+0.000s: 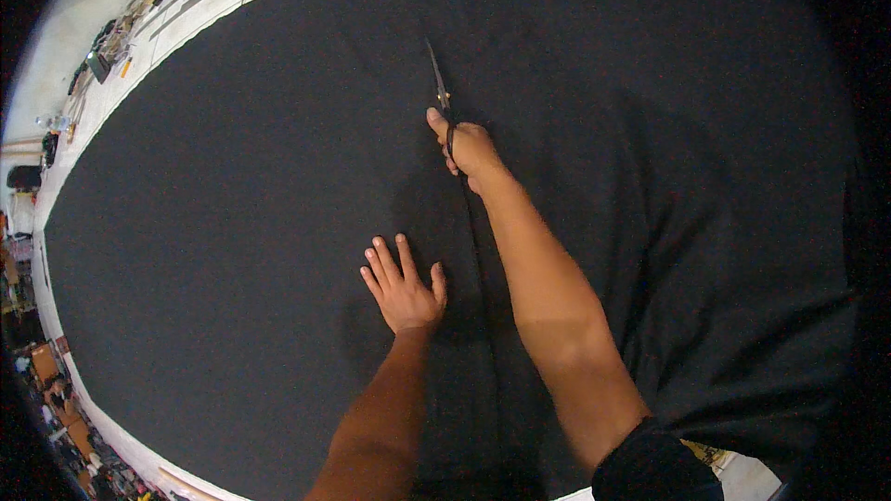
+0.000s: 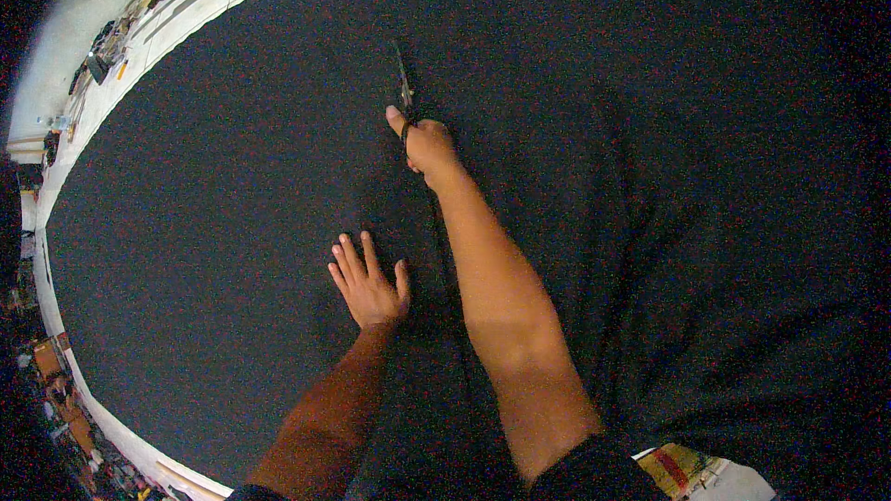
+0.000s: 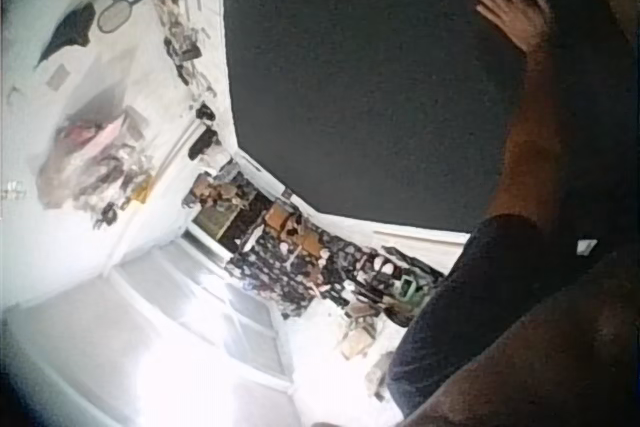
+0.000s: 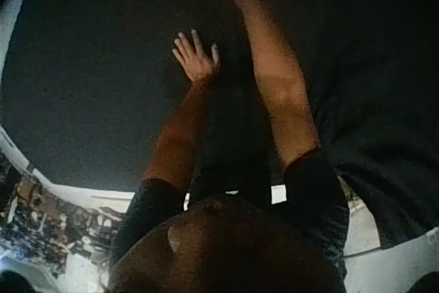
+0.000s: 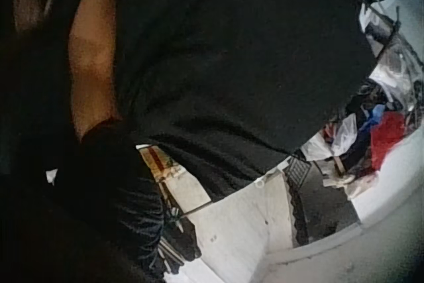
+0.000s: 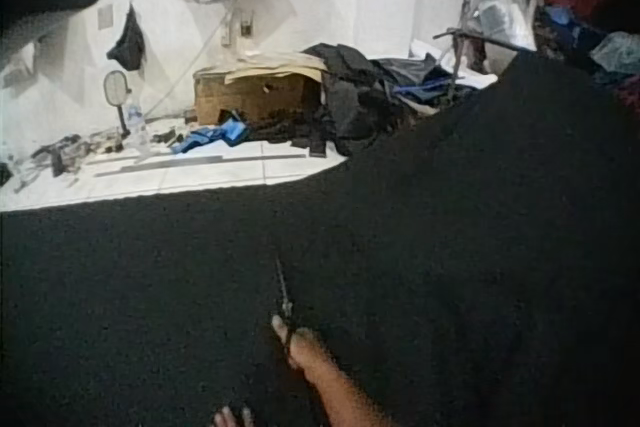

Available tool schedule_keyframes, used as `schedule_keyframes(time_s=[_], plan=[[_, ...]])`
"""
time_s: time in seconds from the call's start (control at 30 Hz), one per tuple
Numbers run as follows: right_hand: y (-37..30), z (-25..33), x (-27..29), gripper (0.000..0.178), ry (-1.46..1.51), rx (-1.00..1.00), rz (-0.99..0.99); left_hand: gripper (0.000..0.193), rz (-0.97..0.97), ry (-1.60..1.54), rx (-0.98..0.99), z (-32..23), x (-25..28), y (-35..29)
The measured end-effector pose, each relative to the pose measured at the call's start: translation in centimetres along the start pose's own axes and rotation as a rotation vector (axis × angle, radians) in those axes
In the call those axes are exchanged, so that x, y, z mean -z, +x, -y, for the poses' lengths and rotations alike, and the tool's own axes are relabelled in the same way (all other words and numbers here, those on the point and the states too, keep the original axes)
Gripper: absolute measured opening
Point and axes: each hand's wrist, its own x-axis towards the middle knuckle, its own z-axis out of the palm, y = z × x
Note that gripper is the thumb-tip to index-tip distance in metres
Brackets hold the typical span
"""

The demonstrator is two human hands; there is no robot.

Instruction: The person measures a large piece of black fabric using a wooden pole, cuts it with shears, and then folds and aligns the layers by hand on the floor.

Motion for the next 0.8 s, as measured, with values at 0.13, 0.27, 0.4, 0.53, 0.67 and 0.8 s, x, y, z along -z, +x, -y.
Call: schedule_keyframes(time_s=[0.13, 0.27, 0.4, 0.53, 0.67, 0.8], plan=[[0.9, -0.3, -0.6, 0.059, 0.003, 0.091, -0.058, 0.072, 0.014, -0.008, -0.006, 0.6, 0.0, 0.5], [0.9, 0.9, 0.0, 0.058, 0.014, -0.013, 0.114, 0.071, -0.034, 0.021, -0.008, 1.5, -0.7, 0.6], [3.4, 4.0, 0.0, 0.062, -0.003, -0.088, 0.081, 0.072, -0.019, -0.012, -0.021, 1.0, -0.6, 0.5], [5.9, 2.6, -0.6, 0.062, 0.006, 0.03, 0.048, 0.073, 0.015, -0.02, -0.008, 1.1, -0.7, 0.6], [6.2, 2.0, -0.1, 0.063, -0.024, 0.074, 0.008, 0.073, 0.039, -0.019, -0.007, 0.9, -0.4, 0.2], [5.1, 3.8, -0.4, 0.062, -0.02, -0.034, 0.079, 0.072, 0.025, -0.001, 0.003, 1.6, -0.5, -0.2]])
